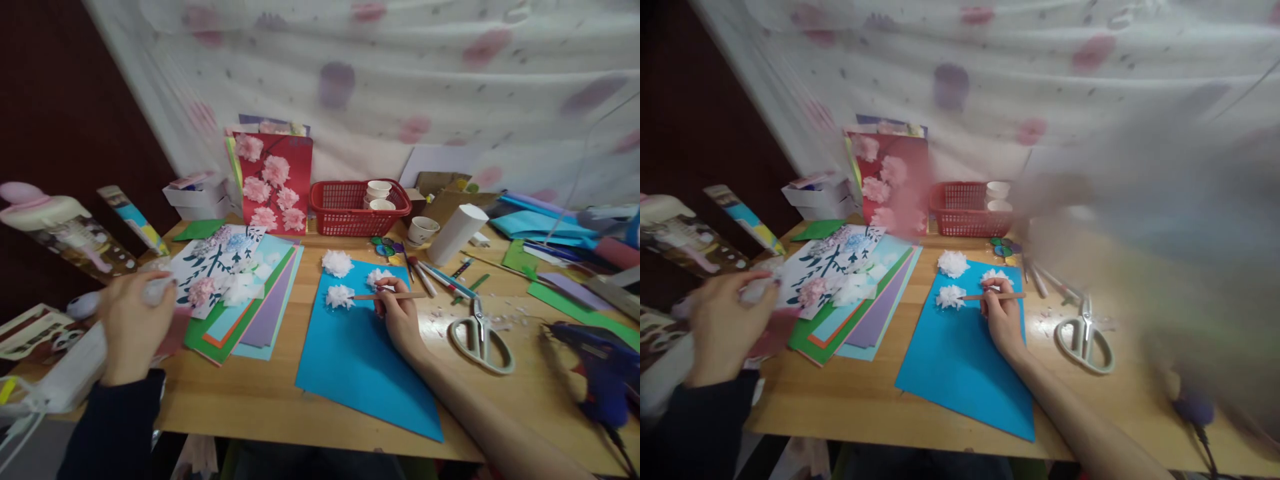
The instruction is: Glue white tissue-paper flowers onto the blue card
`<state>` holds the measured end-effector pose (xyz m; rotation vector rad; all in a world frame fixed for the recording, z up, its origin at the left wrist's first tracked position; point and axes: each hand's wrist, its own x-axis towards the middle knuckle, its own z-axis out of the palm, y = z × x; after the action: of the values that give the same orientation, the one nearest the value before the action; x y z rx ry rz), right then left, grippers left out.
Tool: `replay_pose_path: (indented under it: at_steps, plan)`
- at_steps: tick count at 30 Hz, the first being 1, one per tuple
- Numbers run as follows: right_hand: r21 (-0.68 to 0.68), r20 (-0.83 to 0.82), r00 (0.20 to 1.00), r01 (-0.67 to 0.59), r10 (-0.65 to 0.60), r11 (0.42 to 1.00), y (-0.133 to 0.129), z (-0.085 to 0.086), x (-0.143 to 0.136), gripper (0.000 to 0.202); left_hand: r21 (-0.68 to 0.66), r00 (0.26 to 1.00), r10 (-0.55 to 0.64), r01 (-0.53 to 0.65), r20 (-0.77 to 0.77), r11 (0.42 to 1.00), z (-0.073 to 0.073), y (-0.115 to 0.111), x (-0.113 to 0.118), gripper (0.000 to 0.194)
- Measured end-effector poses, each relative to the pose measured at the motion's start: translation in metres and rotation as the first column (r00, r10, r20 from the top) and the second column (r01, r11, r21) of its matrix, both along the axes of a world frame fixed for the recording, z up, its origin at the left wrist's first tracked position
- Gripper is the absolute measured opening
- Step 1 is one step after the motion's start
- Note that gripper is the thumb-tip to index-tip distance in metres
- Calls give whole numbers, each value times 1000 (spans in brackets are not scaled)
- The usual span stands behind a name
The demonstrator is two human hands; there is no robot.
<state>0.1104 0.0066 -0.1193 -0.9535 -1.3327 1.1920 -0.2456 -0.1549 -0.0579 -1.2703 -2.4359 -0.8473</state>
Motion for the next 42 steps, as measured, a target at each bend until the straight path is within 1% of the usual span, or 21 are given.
replay_pose_path:
  at_steps: [1,2,3,5,6,9,10,11,13,14,16,17,20,23,25,28,31,33,36,38,42]
  plan:
    - [2,-1,1000,-2,2,1000,0,-1,0,13,-26,997,-42,44,69,999,3,13,9,22]
    - [5,-2,1000,-4,4,1000,0,-1,1,12,-88,983,-110,124,147,988,5,25,15,25]
    - [7,-4,1000,-8,8,1000,1,-2,1,12,-132,970,-153,180,191,975,8,37,20,27]
    - [11,-11,1000,-19,19,1000,1,-2,2,12,-226,951,-225,272,214,935,12,57,25,29]
    - [11,-17,1000,-24,24,1000,0,-2,2,12,-258,952,-231,280,202,925,14,64,25,30]
    - [10,-24,999,-28,28,1000,-1,-1,1,14,-330,964,-220,257,147,908,22,76,18,32]
    - [11,-23,999,-27,27,1000,-2,-1,1,14,-367,962,-227,268,153,891,25,79,14,33]
    - [12,-20,999,-28,28,1000,-3,-1,0,13,-411,956,-237,290,176,864,28,82,10,33]
    - [12,-12,999,-36,36,999,-4,-1,0,12,-487,920,-281,384,273,785,35,90,1,30]
    - [10,-7,999,-41,41,999,-5,-2,0,12,-498,897,-308,433,317,751,37,95,-3,26]
    - [5,2,999,-42,42,999,-6,-2,0,12,-505,865,-348,495,361,707,40,105,-8,19]
    - [2,3,999,-38,38,999,-6,-2,1,12,-504,860,-366,507,357,699,39,109,-11,17]
    - [-8,1,1000,-9,9,1000,-6,0,2,13,-527,875,-376,483,303,699,34,111,-17,19]
    - [-14,10,1000,-3,3,1000,-6,4,2,12,-523,887,-356,461,294,717,26,105,-25,21]
    - [-21,14,1000,-16,16,1000,-6,6,2,12,-513,878,-336,472,339,717,22,100,-29,22]
    - [-26,20,1000,-15,16,1000,-6,6,1,13,-518,842,-310,521,442,678,18,98,-32,22]
    - [-32,21,1000,-5,6,999,-6,6,2,13,-519,815,-296,553,497,652,18,98,-31,18]
    - [-37,22,1000,-3,4,999,-7,5,2,13,-494,811,-304,556,500,669,20,96,-31,15]
    - [-46,24,1000,-6,7,999,-7,5,2,14,-377,796,-350,558,493,739,26,91,-32,16]
    - [-46,26,1000,-11,12,999,-7,5,1,15,-300,779,-363,558,511,774,29,89,-33,15]
    - [-39,31,999,-9,10,999,-6,5,1,15,-193,717,-357,562,599,804,33,90,-30,12]
